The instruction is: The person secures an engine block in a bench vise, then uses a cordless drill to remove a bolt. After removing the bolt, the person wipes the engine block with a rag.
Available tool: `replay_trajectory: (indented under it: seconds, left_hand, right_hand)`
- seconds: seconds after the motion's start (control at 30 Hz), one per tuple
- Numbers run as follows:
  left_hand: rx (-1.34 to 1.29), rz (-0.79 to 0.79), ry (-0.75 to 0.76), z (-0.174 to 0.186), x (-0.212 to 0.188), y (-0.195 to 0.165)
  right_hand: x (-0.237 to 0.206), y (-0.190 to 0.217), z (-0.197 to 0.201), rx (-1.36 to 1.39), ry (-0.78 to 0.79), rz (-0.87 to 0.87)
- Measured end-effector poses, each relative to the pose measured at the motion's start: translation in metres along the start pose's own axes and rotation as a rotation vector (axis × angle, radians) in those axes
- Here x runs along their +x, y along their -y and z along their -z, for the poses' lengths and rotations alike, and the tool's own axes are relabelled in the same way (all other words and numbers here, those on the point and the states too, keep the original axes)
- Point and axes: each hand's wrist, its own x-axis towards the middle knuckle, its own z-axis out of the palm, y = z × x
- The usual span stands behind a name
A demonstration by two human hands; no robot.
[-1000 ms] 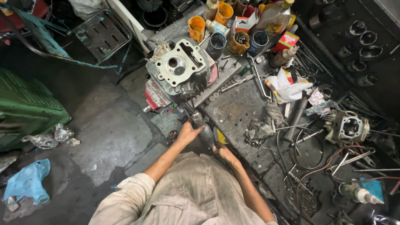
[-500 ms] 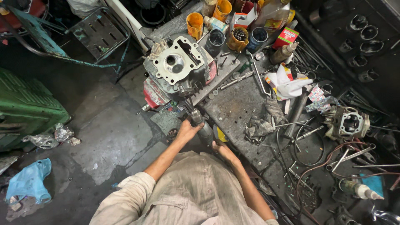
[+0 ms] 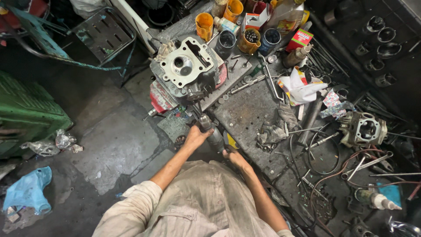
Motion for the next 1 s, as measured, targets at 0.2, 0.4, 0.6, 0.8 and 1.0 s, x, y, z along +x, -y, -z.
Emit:
replay_trajectory:
  seconds: [0.2,0.4,0.6,0.8,1.0]
  left_hand:
    - [0.035,-0.046,0.0,0.0003,0.002,0.0035]
    - [0.005,-0.033,0.025,0.0009,-0.0011,0.0035]
    - [0.027,-0.033,0.024,0.0021,-0.0012,0.0031]
    - [0.068,-0.024,0.008,0.0025,-0.0018,0.0018]
    - [0.042,-0.043,0.001,0.0031,-0.0037,-0.0056]
  right_hand:
    - [0.0002,-0.0008,-0.0028,0.048,-0.02,0.02]
    - [-0.0014,-0.0012,-0.001,-0.049,-0.025,0.016]
    - [-0.0003,-0.0006,-0.0023,0.013,-0.006,-0.029]
    - [-0.0042,0.0004,-0.0015,-0.047,-0.001,0.057]
    - [-0.0067,0.006,-0.0015,-0.092,-0.016,0.022]
